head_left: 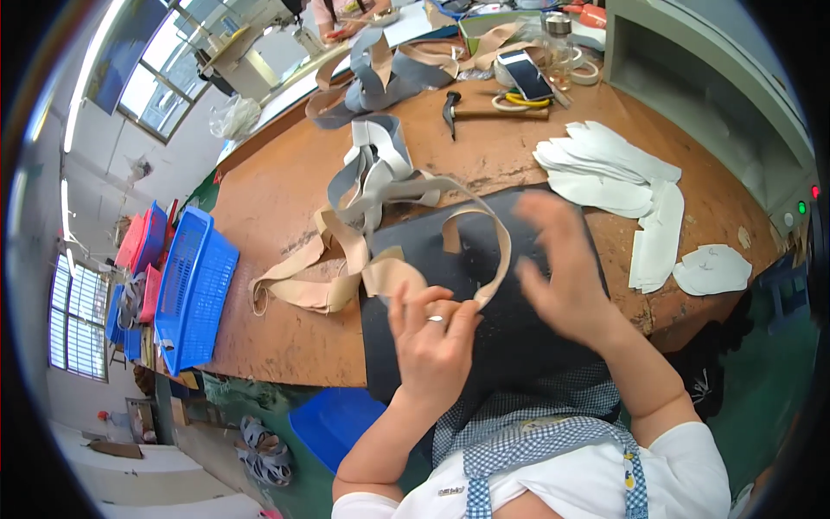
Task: Assembling and aligning leather shoe upper components and inner linings on a workbench.
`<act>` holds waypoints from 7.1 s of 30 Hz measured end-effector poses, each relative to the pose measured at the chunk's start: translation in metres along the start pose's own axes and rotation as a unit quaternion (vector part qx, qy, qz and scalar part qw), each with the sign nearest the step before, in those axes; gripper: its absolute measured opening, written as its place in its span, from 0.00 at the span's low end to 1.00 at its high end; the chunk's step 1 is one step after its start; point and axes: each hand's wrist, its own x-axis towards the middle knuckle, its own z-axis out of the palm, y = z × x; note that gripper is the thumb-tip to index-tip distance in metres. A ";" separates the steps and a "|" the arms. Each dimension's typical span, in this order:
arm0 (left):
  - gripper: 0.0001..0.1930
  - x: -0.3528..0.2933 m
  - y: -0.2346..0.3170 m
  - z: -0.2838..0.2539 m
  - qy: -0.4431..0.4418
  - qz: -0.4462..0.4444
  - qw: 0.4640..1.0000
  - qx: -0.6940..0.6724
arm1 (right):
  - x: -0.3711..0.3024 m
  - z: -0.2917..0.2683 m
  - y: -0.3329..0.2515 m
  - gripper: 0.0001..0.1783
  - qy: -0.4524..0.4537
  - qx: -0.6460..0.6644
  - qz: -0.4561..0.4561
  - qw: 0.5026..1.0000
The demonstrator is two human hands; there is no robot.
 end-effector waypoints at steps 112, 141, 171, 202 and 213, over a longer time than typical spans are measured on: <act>0.11 -0.055 0.007 0.038 0.004 -0.473 0.628 -0.618 | -0.082 0.022 -0.013 0.12 -0.140 0.178 0.161 0.961; 0.11 -0.051 -0.017 0.034 0.003 -0.512 0.581 -0.633 | -0.078 0.020 -0.024 0.15 -0.201 0.341 0.325 0.859; 0.05 -0.045 -0.031 0.028 -0.018 -0.495 0.616 -0.612 | -0.071 0.024 -0.026 0.28 -0.236 0.307 0.260 0.885; 0.17 -0.033 0.042 0.079 -0.179 0.150 0.970 0.066 | -0.114 -0.001 -0.005 0.17 0.038 0.055 -0.120 0.991; 0.11 -0.040 0.029 0.094 -0.085 -0.105 0.963 -0.233 | -0.111 0.012 0.002 0.13 -0.074 -0.034 -0.026 0.996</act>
